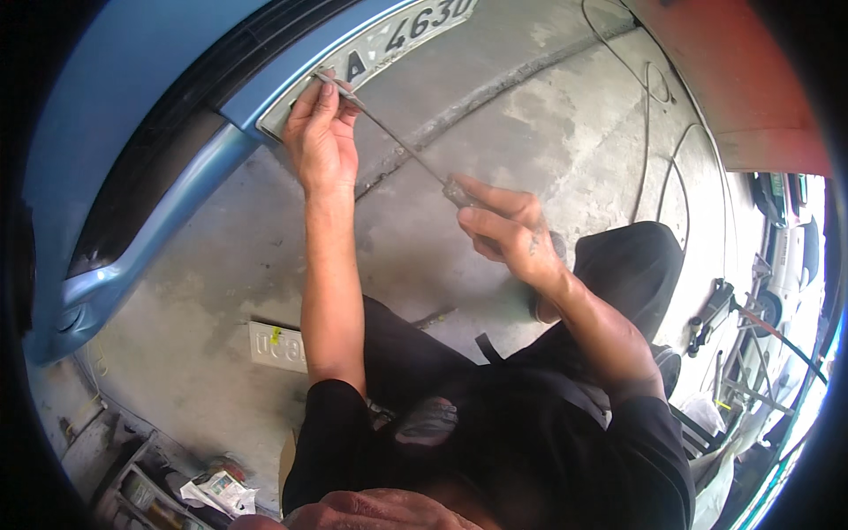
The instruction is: The person attaches a license plate to a blue car. They position the license plate against the front bumper and use a screwdriver to secure it with a screw.
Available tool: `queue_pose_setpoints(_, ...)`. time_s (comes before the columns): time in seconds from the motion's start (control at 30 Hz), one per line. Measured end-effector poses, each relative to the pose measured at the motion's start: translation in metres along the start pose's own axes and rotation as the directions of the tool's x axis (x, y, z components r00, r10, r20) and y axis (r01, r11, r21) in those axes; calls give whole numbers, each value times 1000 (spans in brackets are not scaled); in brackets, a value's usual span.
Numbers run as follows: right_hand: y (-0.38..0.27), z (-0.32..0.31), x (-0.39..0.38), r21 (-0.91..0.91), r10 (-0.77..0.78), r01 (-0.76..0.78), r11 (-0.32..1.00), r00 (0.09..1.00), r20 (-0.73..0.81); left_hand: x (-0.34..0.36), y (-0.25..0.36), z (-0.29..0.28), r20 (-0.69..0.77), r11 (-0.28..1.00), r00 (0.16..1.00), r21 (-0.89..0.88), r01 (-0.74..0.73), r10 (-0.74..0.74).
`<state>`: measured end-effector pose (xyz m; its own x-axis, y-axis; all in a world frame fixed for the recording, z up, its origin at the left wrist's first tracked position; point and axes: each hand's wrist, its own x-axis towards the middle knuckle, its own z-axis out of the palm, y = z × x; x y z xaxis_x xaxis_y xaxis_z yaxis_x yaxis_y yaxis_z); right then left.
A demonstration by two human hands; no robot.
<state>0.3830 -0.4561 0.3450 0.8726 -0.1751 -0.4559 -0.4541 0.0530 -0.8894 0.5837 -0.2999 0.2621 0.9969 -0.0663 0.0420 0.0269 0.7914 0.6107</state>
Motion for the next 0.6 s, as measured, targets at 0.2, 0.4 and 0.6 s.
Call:
queue_pose_setpoints(0.2,-4,2,-2,-2,51,-51,999,999,10,-2,2,0,-14,1000,1000,21,0,0)
queue_pose_setpoints(0.4,2,-4,-1,-295,-133,114,949,990,-44,-32,-19,-35,-297,972,955,221,85,-16)
queue_pose_setpoints(0.6,59,-39,-12,-602,-198,85,794,973,-123,-26,-16,-79,-320,910,929,413,-41,187)
